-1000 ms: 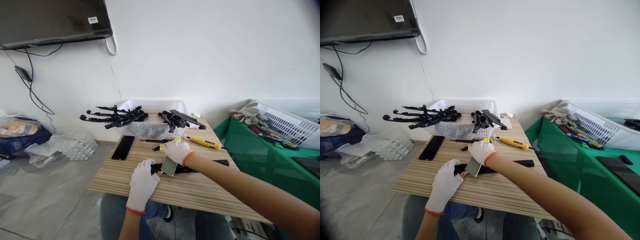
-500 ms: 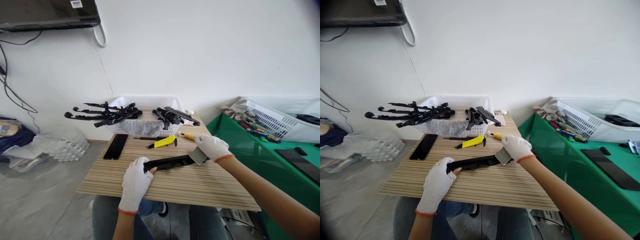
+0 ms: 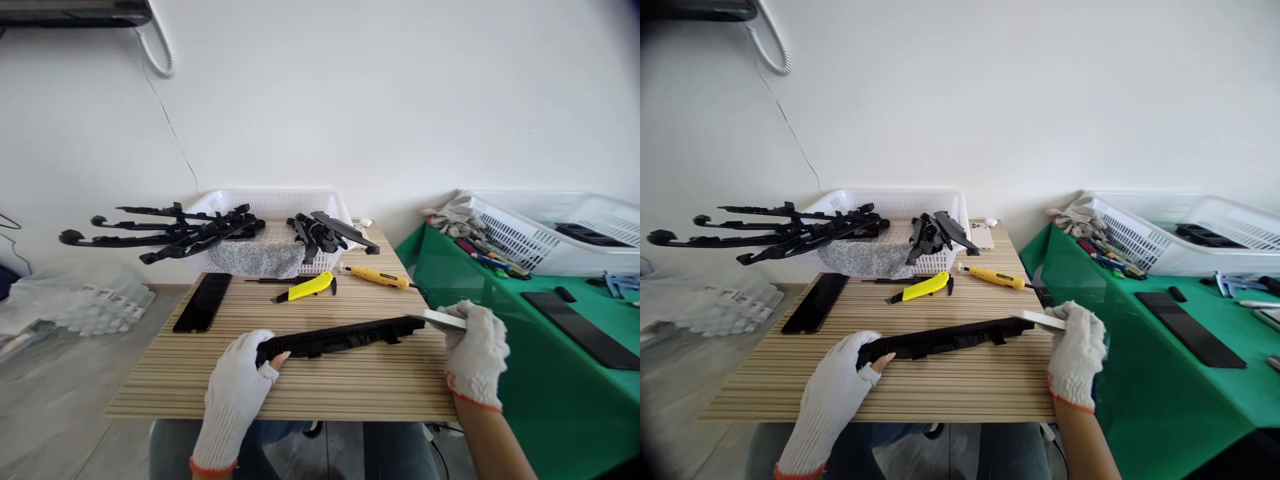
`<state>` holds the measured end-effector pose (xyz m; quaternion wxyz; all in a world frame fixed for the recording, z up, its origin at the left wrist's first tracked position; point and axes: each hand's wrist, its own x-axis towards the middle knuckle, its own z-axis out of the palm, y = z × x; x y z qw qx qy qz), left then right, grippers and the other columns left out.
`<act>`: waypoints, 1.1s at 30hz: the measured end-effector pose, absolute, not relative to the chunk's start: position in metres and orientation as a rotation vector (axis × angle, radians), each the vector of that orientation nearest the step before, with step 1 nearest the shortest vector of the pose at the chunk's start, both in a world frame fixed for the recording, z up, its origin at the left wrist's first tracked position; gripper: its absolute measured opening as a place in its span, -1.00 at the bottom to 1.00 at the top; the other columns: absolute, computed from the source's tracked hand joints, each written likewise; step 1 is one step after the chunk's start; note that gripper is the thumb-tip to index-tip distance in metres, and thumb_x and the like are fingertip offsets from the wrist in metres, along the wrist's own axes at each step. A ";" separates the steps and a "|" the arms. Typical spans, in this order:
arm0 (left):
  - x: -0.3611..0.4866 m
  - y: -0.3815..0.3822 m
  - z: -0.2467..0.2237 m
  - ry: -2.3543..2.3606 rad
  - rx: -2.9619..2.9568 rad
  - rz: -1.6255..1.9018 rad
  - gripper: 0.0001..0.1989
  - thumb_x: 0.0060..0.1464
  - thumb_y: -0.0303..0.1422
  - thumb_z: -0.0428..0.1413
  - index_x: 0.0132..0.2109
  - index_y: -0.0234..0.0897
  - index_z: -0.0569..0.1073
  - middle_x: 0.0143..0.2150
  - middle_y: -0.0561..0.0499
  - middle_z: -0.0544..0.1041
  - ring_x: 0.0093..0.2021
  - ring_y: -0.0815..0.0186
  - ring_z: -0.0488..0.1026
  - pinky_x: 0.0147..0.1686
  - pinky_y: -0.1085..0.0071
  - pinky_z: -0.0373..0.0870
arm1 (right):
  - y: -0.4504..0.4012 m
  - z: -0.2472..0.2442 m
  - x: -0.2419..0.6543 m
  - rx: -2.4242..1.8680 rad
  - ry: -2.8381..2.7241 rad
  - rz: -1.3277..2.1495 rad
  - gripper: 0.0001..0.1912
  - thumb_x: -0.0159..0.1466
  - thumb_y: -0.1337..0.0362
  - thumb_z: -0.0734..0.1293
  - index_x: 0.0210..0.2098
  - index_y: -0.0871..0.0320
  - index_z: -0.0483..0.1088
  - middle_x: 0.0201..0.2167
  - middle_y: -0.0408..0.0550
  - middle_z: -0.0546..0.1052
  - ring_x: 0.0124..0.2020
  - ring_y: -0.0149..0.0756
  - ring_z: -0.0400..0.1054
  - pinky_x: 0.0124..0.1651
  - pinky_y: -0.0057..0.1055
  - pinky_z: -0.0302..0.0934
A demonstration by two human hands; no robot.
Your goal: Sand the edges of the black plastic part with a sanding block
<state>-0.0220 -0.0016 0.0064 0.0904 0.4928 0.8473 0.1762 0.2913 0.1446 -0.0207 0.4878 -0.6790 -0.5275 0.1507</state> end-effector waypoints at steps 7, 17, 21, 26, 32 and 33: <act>-0.022 -0.002 0.006 2.540 1.459 0.528 -0.68 0.13 -0.14 0.11 -0.03 -0.16 0.49 -0.01 -0.07 0.58 -0.01 0.09 0.51 -0.04 0.21 0.41 | 0.138 -0.019 0.259 -1.589 -1.456 0.505 -0.49 0.10 -0.14 0.31 -0.18 0.15 0.42 -0.17 0.07 0.53 -0.18 -0.13 0.43 -0.03 -0.18 0.29; -0.021 -0.003 0.007 2.578 1.388 0.522 -0.64 0.12 -0.09 0.10 -0.01 -0.14 0.49 -0.01 -0.06 0.58 0.00 0.07 0.50 -0.12 0.23 0.42 | 0.142 -0.015 0.267 -1.779 -1.536 0.423 -0.53 0.07 -0.20 0.37 -0.31 0.05 0.58 -0.06 0.00 0.51 -0.09 -0.13 0.42 0.09 -0.19 0.24; -0.021 -0.002 0.006 2.575 1.408 0.526 -0.67 0.11 -0.11 0.11 -0.03 -0.13 0.50 -0.02 -0.05 0.59 -0.02 0.09 0.51 -0.13 0.26 0.41 | 0.147 -0.011 0.276 -1.913 -1.359 0.471 -0.44 0.02 -0.24 0.39 -0.24 0.09 0.58 -0.09 0.04 0.53 -0.09 -0.06 0.42 0.10 -0.10 0.21; -0.022 -0.003 0.005 2.593 1.387 0.521 -0.65 0.11 -0.11 0.11 -0.01 -0.13 0.50 -0.02 -0.05 0.59 -0.02 0.09 0.51 -0.14 0.26 0.42 | 0.139 -0.010 0.271 -1.669 -1.562 0.648 -0.51 0.01 -0.22 0.41 -0.34 0.07 0.57 -0.14 -0.03 0.55 -0.06 -0.12 0.43 0.10 -0.21 0.23; -0.024 -0.004 0.003 2.597 1.400 0.543 -0.67 0.12 -0.11 0.12 -0.02 -0.13 0.50 -0.01 -0.05 0.58 -0.02 0.11 0.51 -0.15 0.29 0.41 | 0.141 -0.020 0.270 -1.589 -1.632 0.654 -0.55 0.04 -0.18 0.37 -0.41 0.07 0.58 -0.13 0.01 0.54 -0.01 -0.10 0.41 0.13 -0.20 0.22; -0.024 -0.003 0.003 2.598 1.396 0.535 -0.67 0.12 -0.12 0.12 -0.02 -0.13 0.50 -0.01 -0.05 0.58 -0.01 0.11 0.51 -0.15 0.29 0.41 | 0.142 -0.021 0.270 -1.624 -1.612 0.611 -0.56 0.04 -0.17 0.36 -0.40 0.06 0.58 -0.13 0.01 0.53 0.00 -0.10 0.40 0.14 -0.19 0.22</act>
